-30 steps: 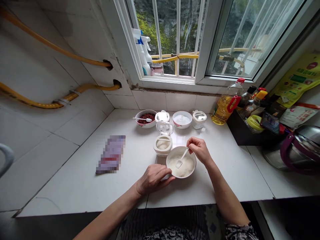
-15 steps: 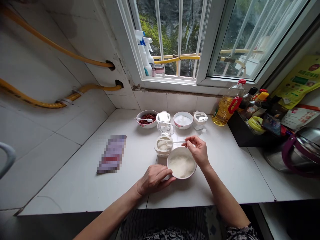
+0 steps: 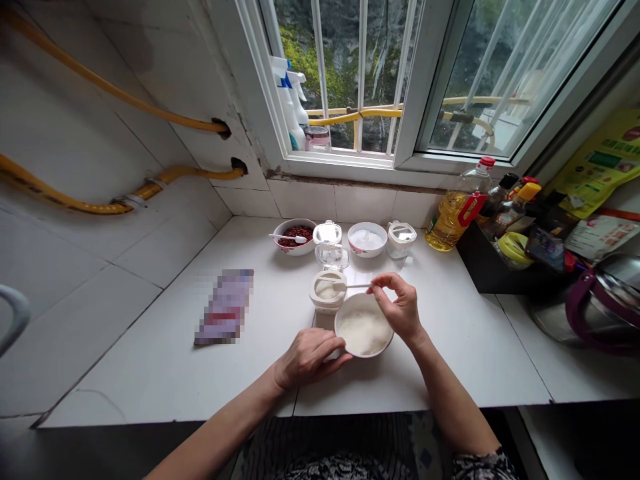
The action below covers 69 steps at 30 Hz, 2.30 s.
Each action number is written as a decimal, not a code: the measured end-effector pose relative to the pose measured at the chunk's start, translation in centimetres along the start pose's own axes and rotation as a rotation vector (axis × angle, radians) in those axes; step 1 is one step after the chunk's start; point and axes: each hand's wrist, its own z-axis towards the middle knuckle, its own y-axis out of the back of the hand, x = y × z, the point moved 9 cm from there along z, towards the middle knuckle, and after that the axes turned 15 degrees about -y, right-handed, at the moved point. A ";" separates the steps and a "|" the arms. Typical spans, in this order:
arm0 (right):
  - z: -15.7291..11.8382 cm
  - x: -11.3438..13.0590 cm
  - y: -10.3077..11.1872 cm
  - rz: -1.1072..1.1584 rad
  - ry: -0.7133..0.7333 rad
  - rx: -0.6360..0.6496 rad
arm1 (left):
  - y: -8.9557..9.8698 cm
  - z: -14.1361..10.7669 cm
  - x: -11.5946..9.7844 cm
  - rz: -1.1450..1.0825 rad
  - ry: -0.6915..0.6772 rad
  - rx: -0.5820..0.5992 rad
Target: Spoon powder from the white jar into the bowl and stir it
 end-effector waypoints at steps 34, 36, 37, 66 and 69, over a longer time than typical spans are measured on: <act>1.3 -4.0 -0.3 0.265 -0.499 0.145 | 0.1 0.1 0.0 -0.011 -0.005 -0.004; 1.4 -4.0 -0.3 0.298 -0.487 0.126 | 0.1 0.0 0.0 -0.009 -0.002 -0.004; 1.4 -4.0 -0.4 0.307 -0.475 0.118 | 0.1 0.0 0.0 -0.006 -0.003 -0.004; -0.6 0.1 -3.3 -0.312 0.023 0.264 | 0.0 0.0 0.0 -0.006 0.002 0.008; -0.5 -0.2 -3.3 -0.268 -0.039 0.271 | 0.1 0.0 0.0 -0.001 -0.001 0.003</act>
